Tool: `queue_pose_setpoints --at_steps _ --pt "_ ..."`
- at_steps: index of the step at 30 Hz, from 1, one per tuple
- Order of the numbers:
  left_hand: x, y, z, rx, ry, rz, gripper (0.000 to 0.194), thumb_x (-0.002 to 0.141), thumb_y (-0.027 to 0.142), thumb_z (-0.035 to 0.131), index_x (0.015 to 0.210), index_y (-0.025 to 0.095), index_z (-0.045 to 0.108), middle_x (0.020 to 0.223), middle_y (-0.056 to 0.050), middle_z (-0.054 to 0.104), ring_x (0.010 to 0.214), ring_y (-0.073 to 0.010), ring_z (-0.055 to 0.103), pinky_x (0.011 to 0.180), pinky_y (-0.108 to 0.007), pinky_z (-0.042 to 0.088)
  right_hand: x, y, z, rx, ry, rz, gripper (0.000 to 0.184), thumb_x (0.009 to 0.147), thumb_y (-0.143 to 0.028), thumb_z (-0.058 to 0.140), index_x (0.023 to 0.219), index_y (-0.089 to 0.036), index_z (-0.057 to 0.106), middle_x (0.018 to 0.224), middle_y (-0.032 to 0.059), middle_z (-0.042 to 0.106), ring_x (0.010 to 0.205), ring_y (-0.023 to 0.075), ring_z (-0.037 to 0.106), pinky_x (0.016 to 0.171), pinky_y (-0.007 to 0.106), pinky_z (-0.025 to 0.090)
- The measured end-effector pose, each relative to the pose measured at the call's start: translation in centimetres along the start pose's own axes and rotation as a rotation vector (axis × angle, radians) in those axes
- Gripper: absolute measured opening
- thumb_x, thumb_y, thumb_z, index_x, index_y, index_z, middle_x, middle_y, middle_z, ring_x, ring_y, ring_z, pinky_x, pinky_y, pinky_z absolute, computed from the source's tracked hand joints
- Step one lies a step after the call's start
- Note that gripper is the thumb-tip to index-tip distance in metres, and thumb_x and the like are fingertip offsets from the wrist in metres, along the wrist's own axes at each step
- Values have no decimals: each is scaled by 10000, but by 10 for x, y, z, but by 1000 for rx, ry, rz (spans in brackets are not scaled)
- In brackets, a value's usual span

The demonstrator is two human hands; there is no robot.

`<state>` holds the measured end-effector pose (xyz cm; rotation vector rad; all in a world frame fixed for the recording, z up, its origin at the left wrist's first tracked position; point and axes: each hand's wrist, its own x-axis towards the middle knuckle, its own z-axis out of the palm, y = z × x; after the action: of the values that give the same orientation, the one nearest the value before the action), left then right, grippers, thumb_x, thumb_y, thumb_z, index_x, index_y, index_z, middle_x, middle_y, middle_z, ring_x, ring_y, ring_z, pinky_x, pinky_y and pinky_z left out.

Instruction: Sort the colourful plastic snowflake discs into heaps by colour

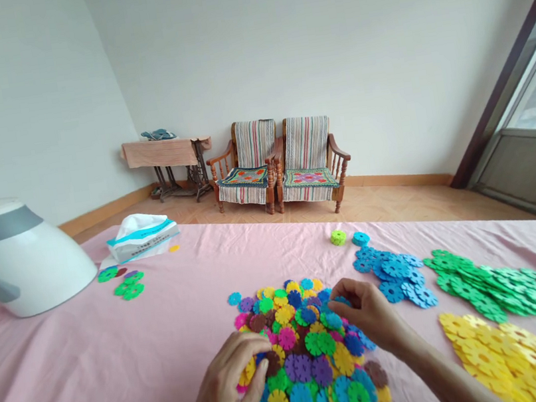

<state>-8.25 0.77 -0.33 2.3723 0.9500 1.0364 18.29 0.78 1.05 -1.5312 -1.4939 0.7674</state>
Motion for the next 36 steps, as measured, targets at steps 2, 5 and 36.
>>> queue_pose_setpoints --at_steps 2,5,36 --pt "10 9 4 -64 -48 -52 168 833 174 503 980 222 569 866 -40 625 776 -144 607 720 -234 513 -5 -12 5 159 -60 18 173 707 -332 616 696 -165 571 508 -66 436 465 67 368 427 189 267" --pt "29 20 15 -219 -130 -183 222 811 223 554 1032 214 540 841 -23 629 664 -120 602 612 -210 509 -16 -26 19 324 -117 19 182 700 -335 631 700 -168 557 552 -61 463 502 70 406 461 186 317" --pt "124 -68 15 9 29 -372 102 727 223 543 732 152 616 728 -16 665 679 -145 605 632 -217 440 8 50 -9 -201 358 -78 279 828 -388 414 931 -179 567 665 33 670 532 164 611 530 253 447"
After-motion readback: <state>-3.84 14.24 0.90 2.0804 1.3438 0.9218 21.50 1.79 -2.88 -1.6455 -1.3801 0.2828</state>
